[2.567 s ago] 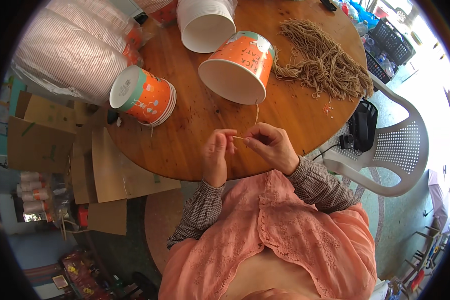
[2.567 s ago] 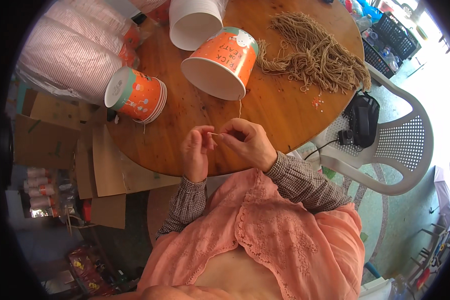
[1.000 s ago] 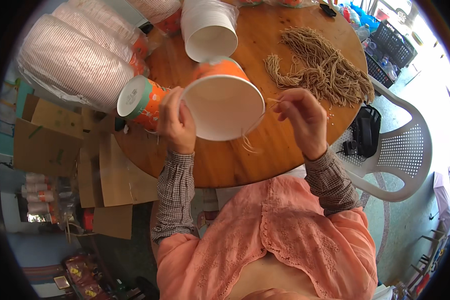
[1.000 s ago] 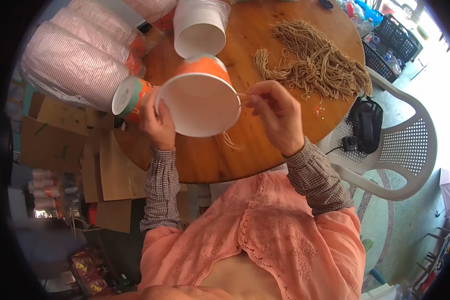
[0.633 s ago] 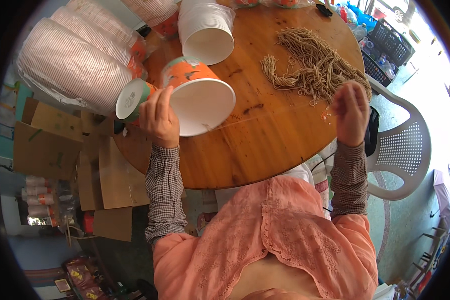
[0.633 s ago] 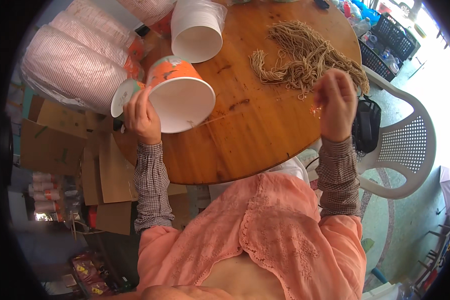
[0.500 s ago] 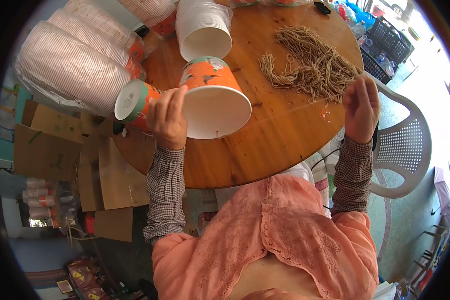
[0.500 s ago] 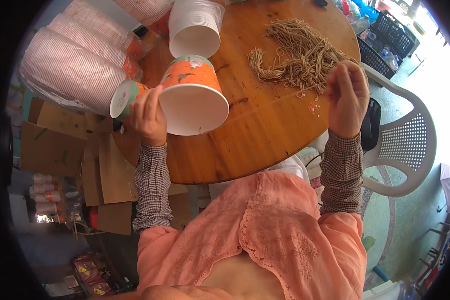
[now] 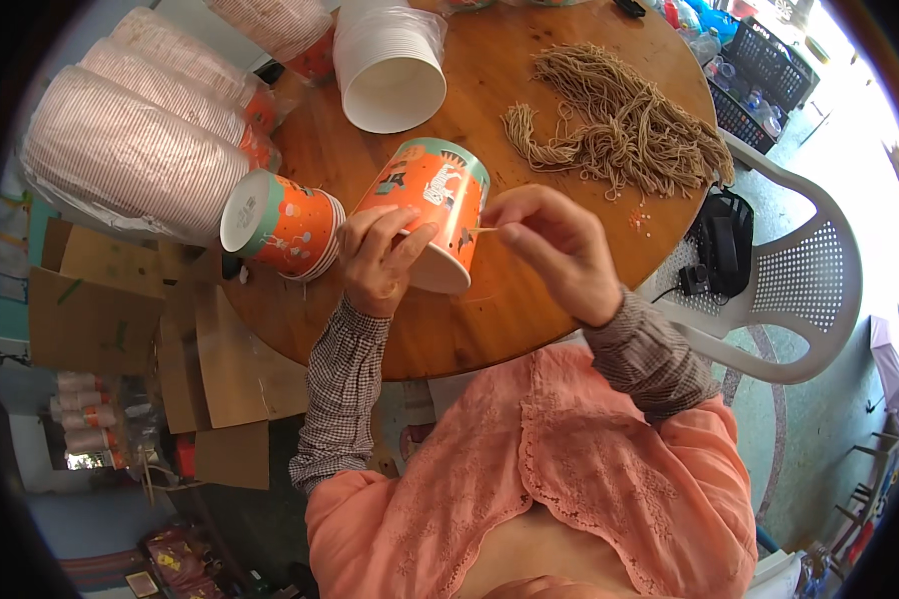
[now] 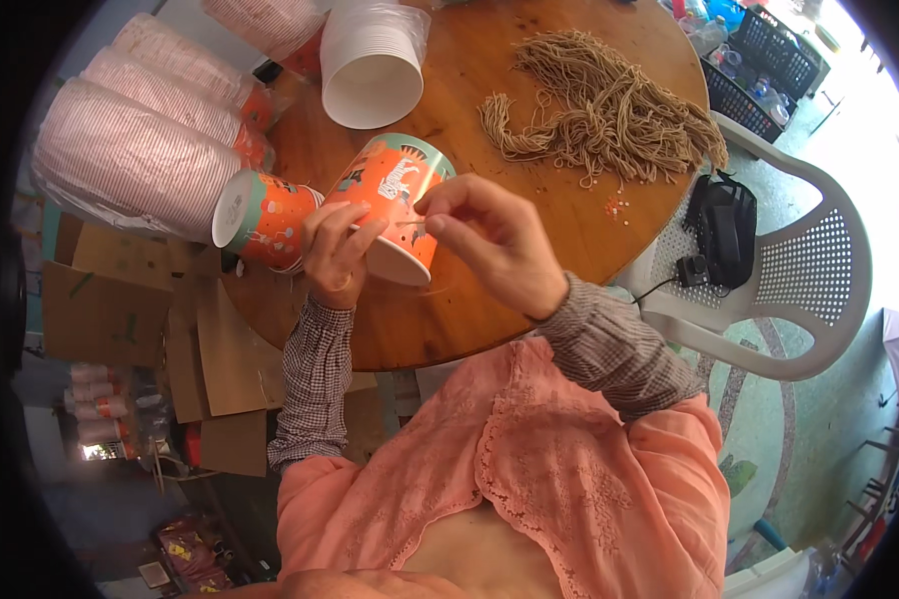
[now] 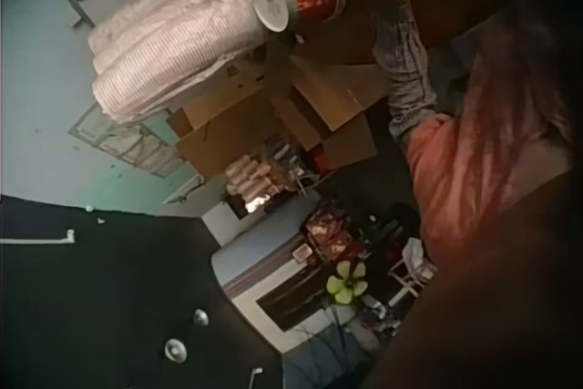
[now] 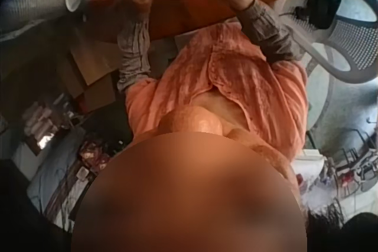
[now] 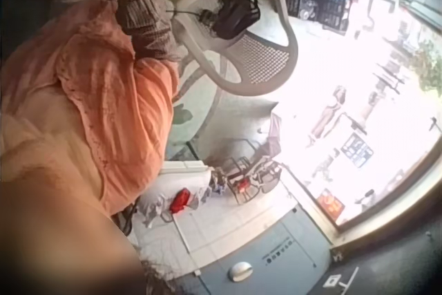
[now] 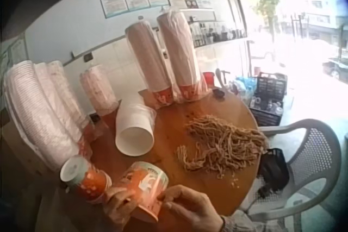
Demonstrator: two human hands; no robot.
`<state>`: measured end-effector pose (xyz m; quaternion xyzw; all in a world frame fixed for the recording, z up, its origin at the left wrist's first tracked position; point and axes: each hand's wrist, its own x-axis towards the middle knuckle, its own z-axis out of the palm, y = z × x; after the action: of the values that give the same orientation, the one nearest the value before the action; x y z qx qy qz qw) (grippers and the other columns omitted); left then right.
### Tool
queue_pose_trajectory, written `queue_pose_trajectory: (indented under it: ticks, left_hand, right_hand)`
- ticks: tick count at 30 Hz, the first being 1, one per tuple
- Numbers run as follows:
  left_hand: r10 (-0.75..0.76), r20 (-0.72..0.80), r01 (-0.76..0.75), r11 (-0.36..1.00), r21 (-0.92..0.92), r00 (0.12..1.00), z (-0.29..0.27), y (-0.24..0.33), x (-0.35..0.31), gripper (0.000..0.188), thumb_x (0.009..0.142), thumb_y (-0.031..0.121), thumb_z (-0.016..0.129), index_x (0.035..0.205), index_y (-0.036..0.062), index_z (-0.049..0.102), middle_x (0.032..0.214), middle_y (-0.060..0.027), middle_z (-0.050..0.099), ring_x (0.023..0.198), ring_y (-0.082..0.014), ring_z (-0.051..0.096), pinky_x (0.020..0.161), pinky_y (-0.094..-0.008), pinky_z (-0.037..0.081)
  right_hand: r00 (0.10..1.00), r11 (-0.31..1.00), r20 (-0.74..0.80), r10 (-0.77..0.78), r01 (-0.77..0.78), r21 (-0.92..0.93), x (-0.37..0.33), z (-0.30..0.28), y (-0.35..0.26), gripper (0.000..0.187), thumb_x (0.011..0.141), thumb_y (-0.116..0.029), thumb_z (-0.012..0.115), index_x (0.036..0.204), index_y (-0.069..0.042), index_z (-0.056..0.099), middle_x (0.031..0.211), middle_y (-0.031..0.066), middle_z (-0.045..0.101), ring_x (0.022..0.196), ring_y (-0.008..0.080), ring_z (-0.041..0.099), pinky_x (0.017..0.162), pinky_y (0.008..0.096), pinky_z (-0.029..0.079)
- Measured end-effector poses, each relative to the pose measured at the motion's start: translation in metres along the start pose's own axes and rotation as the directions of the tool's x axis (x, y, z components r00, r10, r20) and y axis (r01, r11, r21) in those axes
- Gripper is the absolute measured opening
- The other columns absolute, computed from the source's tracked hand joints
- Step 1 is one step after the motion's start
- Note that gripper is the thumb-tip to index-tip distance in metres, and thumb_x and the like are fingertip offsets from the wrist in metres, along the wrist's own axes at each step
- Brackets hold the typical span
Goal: Assembling paper buckets by threading twine through pre-punched holes to create handles.
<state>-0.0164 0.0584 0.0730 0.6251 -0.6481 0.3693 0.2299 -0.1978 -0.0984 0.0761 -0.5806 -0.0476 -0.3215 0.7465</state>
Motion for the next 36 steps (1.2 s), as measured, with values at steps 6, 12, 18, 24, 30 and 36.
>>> queue_pose_trajectory:
  ticks: [6, 12, 18, 24, 30, 36]
  left_hand:
    - [-0.471, -0.182, 0.426, 0.873, -0.239, 0.863, -0.002, 0.034, -0.026, 0.024, 0.087, -0.001, 0.056, 0.11, 0.0033, 0.062, 0.113, -0.0118, 0.056, 0.104, -0.0254, 0.055, 0.089, -0.0371, 0.047]
    - [-0.816, 0.311, 0.713, 0.166, -0.681, 0.487, 0.013, 0.073, -0.049, 0.032, 0.094, 0.01, 0.059, 0.121, -0.0036, 0.05, 0.108, -0.0086, 0.059, 0.099, -0.0149, 0.058, 0.089, -0.0278, 0.046]
    - [-0.798, 0.335, 0.715, 0.164, -0.679, 0.501, 0.032, 0.072, -0.034, 0.034, 0.091, 0.009, 0.063, 0.12, -0.0039, 0.052, 0.105, -0.0114, 0.065, 0.094, -0.0149, 0.064, 0.08, -0.0282, 0.052]
    - [-0.79, 0.314, 0.725, 0.226, -0.65, 0.527, 0.034, 0.081, -0.036, 0.028, 0.09, 0.006, 0.063, 0.116, -0.003, 0.055, 0.089, -0.0088, 0.068, 0.08, -0.0135, 0.067, 0.069, -0.0265, 0.053]
    - [-0.781, 0.315, 0.724, 0.238, -0.647, 0.538, 0.033, 0.085, -0.033, 0.031, 0.089, 0.005, 0.063, 0.118, -0.0032, 0.054, 0.091, -0.0084, 0.068, 0.08, -0.0129, 0.066, 0.069, -0.0259, 0.053]
    - [-0.758, 0.278, 0.714, 0.328, -0.619, 0.589, 0.038, 0.086, -0.037, 0.035, 0.088, 0.005, 0.064, 0.121, -0.0029, 0.053, 0.092, -0.0097, 0.068, 0.08, -0.0158, 0.067, 0.07, -0.0272, 0.054]
  right_hand:
    - [0.988, 0.996, -0.126, 0.093, -0.09, 0.03, -0.007, 0.014, 0.058, 0.004, 0.094, -0.003, 0.057, 0.096, 0.0, 0.056, 0.116, 0.0071, 0.057, 0.103, 0.0111, 0.054, 0.092, 0.0261, 0.045]
    - [0.985, 0.99, -0.164, 0.059, -0.079, -0.115, -0.015, 0.02, 0.075, 0.004, 0.092, -0.003, 0.058, 0.094, 0.0, 0.056, 0.117, 0.0089, 0.056, 0.104, 0.0118, 0.053, 0.091, 0.0269, 0.045]
    - [0.985, 0.971, -0.171, -0.005, -0.036, -0.238, -0.017, 0.024, 0.075, 0.005, 0.091, -0.003, 0.059, 0.093, 0.001, 0.057, 0.118, 0.0109, 0.056, 0.106, 0.0151, 0.056, 0.09, 0.0285, 0.048]
    - [0.985, 0.915, -0.171, -0.012, -0.058, -0.399, -0.014, 0.022, 0.064, 0.006, 0.087, -0.001, 0.062, 0.09, 0.002, 0.059, 0.113, 0.0119, 0.057, 0.101, 0.0176, 0.059, 0.088, 0.0291, 0.05]
    - [0.985, 0.91, -0.174, -0.015, -0.058, -0.41, -0.017, 0.02, 0.064, 0.007, 0.086, -0.001, 0.063, 0.09, 0.002, 0.059, 0.111, 0.012, 0.058, 0.097, 0.0177, 0.061, 0.086, 0.0293, 0.051]
    - [0.985, 0.889, -0.166, -0.04, -0.041, -0.456, -0.02, 0.017, 0.063, 0.007, 0.084, -0.003, 0.064, 0.089, 0.001, 0.061, 0.11, 0.0126, 0.059, 0.097, 0.0197, 0.061, 0.084, 0.0303, 0.051]
